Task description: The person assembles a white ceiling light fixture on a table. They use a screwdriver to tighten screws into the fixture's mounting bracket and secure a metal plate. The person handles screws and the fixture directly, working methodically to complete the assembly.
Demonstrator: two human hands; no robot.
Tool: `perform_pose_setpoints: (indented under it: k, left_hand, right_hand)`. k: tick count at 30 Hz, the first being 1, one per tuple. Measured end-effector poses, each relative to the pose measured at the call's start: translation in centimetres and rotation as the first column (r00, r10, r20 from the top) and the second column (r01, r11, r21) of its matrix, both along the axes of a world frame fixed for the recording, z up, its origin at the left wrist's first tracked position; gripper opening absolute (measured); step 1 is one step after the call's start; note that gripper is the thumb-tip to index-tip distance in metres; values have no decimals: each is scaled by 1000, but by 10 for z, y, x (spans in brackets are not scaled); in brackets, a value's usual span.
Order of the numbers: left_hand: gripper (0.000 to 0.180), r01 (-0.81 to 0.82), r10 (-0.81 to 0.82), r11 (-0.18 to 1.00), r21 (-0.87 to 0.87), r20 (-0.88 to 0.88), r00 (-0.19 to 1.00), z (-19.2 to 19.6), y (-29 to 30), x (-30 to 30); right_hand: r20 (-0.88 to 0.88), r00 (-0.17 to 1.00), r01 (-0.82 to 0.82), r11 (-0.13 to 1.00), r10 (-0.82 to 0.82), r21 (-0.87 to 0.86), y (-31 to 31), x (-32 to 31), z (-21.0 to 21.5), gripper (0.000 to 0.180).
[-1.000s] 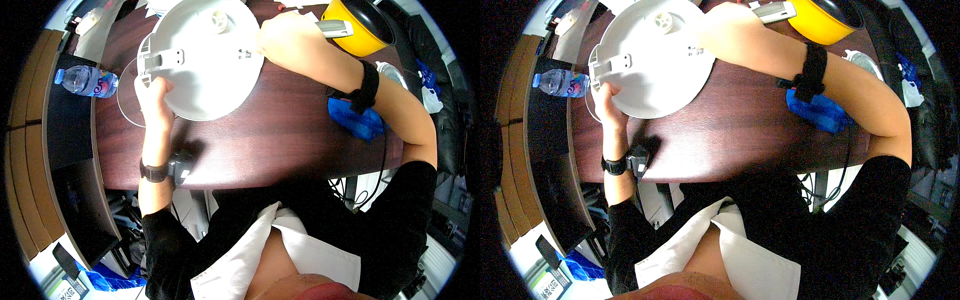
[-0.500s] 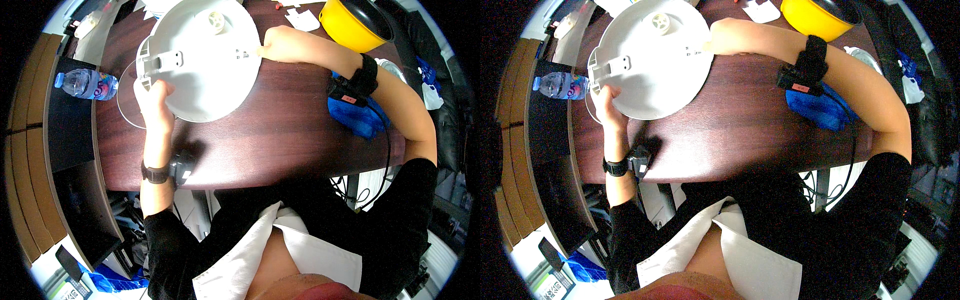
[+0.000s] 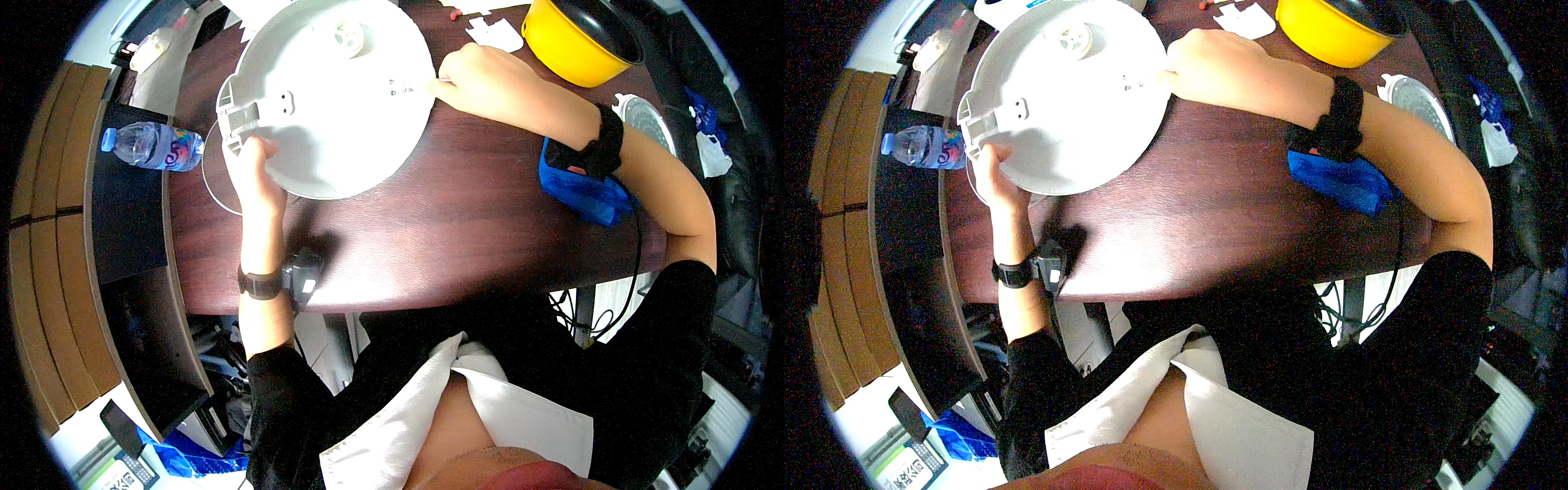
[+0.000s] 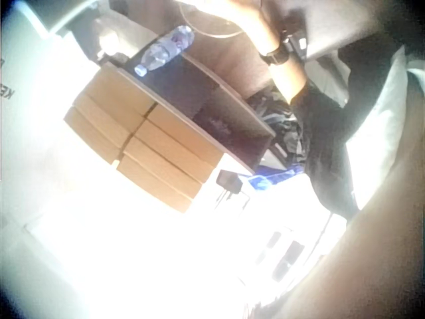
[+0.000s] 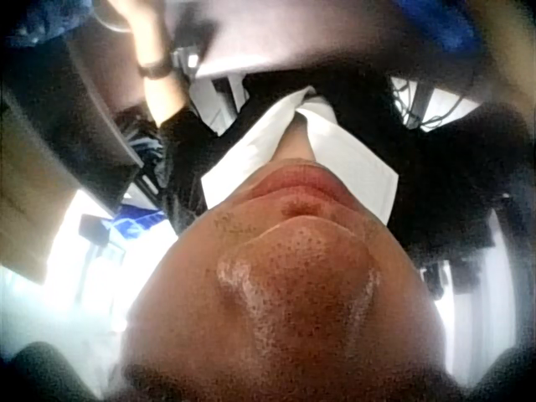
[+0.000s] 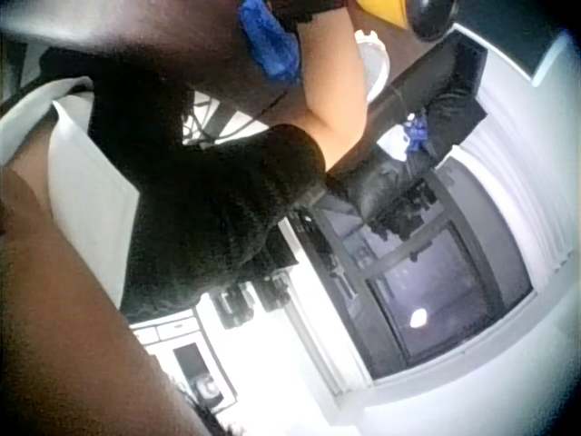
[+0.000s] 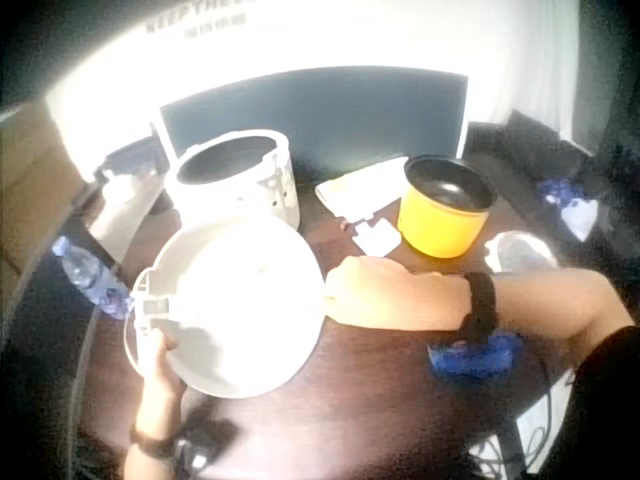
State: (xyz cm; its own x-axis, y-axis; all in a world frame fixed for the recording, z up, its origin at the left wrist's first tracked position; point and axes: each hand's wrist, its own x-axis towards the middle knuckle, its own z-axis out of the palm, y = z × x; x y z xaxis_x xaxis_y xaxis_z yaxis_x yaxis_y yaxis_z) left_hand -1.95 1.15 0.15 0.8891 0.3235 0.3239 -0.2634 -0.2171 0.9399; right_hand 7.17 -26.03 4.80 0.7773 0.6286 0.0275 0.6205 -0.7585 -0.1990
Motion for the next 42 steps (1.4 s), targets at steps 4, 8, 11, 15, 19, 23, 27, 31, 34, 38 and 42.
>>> perform_pose_setpoints:
  k: [4, 8, 11, 15, 19, 23, 27, 31, 34, 38, 42]
  left_hand:
    - [11, -68, 56, 988, 137, 89, 994, -1, -8, 1]
    - [12, -24, 23, 1000, 16, 40, 999, 5, -11, 1]
    - [15, -25, 24, 995, -93, -7, 1000, 5, -11, 2]
    - [19, -21, 15, 992, -126, -50, 999, 15, -21, -2]
    - [17, -40, 33, 989, -143, -51, 998, 15, -21, -1]
    - [9, -32, 31, 996, -88, -19, 999, 8, -16, 0]
    - [10, -20, 15, 997, -79, -64, 998, 6, -11, 1]
    - [10, -43, 40, 993, 113, 28, 999, 10, -16, -3]
    - [9, -5, 4, 1000, 25, 10, 1000, 13, -18, -3]
    - [10, -17, 14, 994, -105, -29, 999, 12, -16, -2]
    - [7, -32, -20, 938, 345, 146, 989, -5, -1, 0]
  right_hand:
    - [-264, 953, 150, 988, -152, -28, 0, -1, -2, 50]
    - [-248, 961, 126, 992, -123, -4, -6, 0, -10, 44]
    - [170, 985, -41, 999, 40, 0, -12, -1, -18, 37]
    - [318, 944, -83, 996, 90, -37, -8, -1, -13, 32]
    - [303, 947, -91, 993, 110, -76, -6, 0, -10, 29]
    - [324, 937, -115, 990, 133, -76, -6, -3, -8, 29]
    - [331, 932, -125, 989, 144, -77, -6, -4, -6, 28]
    - [343, 916, -166, 975, 207, -144, -3, -7, 2, 27]
    - [482, 828, -239, 957, 289, -163, 1, -9, 9, 31]
    - [494, 742, -381, 891, 453, -246, 5, -10, 37, 29]
    - [499, 734, -374, 887, 461, -270, 9, -9, 42, 32]
